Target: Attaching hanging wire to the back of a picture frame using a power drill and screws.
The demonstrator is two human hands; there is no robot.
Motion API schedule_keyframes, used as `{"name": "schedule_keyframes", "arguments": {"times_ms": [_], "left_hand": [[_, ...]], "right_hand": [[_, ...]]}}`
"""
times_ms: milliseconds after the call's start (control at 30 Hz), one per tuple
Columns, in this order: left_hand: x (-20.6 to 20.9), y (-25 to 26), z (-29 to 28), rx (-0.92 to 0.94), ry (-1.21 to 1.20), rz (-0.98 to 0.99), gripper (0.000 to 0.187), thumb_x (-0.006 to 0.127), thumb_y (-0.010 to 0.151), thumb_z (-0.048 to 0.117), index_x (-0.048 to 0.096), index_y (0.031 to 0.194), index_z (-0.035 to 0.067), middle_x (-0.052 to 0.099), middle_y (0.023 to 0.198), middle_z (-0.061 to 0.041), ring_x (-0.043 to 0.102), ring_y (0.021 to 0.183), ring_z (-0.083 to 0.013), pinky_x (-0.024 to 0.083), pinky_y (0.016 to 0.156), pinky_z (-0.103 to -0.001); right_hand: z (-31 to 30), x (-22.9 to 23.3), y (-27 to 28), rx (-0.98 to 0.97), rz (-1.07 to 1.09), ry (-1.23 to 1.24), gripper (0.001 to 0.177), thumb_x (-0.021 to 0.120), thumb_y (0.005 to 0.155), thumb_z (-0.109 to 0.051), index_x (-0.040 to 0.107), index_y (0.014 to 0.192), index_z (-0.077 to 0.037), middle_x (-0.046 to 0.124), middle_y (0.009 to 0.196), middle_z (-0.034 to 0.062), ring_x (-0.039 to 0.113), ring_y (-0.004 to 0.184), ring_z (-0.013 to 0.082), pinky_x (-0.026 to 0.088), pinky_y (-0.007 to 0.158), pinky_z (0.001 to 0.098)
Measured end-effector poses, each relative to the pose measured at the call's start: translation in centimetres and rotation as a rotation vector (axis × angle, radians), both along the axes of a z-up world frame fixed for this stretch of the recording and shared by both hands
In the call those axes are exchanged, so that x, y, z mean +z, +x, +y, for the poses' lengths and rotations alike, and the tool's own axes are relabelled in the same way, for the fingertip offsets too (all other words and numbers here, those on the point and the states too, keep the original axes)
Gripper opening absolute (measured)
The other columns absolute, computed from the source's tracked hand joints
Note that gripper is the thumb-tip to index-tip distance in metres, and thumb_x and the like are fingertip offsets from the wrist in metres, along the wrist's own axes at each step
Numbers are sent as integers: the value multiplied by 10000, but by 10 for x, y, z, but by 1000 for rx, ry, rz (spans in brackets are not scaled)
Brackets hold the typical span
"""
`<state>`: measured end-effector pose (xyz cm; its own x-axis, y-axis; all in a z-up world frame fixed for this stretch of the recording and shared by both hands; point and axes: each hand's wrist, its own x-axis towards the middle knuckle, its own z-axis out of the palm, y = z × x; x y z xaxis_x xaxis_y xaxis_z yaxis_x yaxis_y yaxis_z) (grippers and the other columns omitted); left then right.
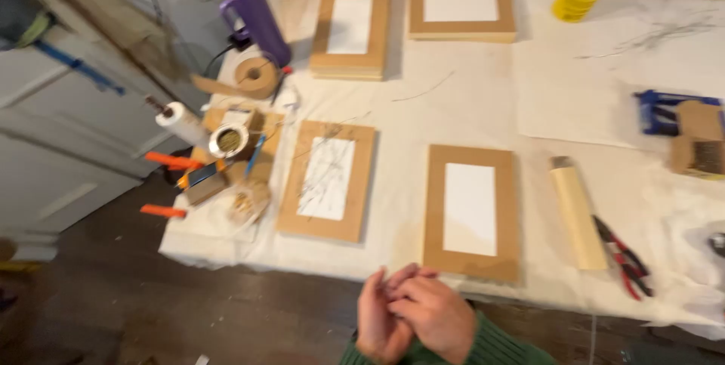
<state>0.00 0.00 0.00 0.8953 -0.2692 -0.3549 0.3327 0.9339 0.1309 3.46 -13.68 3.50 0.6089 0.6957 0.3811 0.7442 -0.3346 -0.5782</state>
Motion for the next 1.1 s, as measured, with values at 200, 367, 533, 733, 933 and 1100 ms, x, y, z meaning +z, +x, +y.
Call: {"name": "schedule_keyframes", "arguments": {"times_ms": [200,367,533,733,933,1100], "left_hand": [[-11,-11,4,-190,-62,95,635,297,1031,409,617,1211,-109,689,1213,-268,635,1219,-386,457,1154,-473],[-10,-13,-4,-256,-70,81,630,280,1064,394,647,1184,-104,712,1175,-270,637,1201,-387,457,1160,-472],[-12,-11,-17,-267,-118,55,619,288,1090,381,667,1138,-107,715,1149,-267,640,1217,-404,460,1167,-473],[-5,-6,-26,-297,-136,63,608,301,1083,385,680,1121,-89,724,1156,-265,641,1226,-396,458,1169,-468],[-6,-3,-26,-308,-77,79,612,310,1074,394,704,1103,-74,730,1137,-251,643,1215,-392,458,1171,-469],[-1,-2,-25,-322,5,94,621,305,1055,393,708,1106,-76,735,1131,-240,643,1209,-371,457,1171,-457]], "right_hand": [[-7,-27,-32,-69,-9,-32,330,727,730,-100,756,1053,-40,707,1047,98,685,983,269,535,868,384],[-22,-30,-47,-80,-11,-47,355,722,726,-78,730,1073,-3,700,1078,141,681,1018,288,525,901,396],[-35,-23,-47,-117,-24,-65,335,717,713,-72,739,1043,-26,706,1064,124,683,1007,284,524,895,402],[-43,-20,-46,-151,-28,-106,316,728,711,-73,743,1024,-37,706,1043,104,688,981,275,528,871,400],[-40,-19,-44,-176,-13,-69,264,748,728,-86,741,989,-49,704,1014,93,682,952,268,525,862,398],[-38,-17,-43,-180,-3,-83,259,747,722,-79,748,978,-43,700,1002,89,682,936,264,520,848,402]]}}
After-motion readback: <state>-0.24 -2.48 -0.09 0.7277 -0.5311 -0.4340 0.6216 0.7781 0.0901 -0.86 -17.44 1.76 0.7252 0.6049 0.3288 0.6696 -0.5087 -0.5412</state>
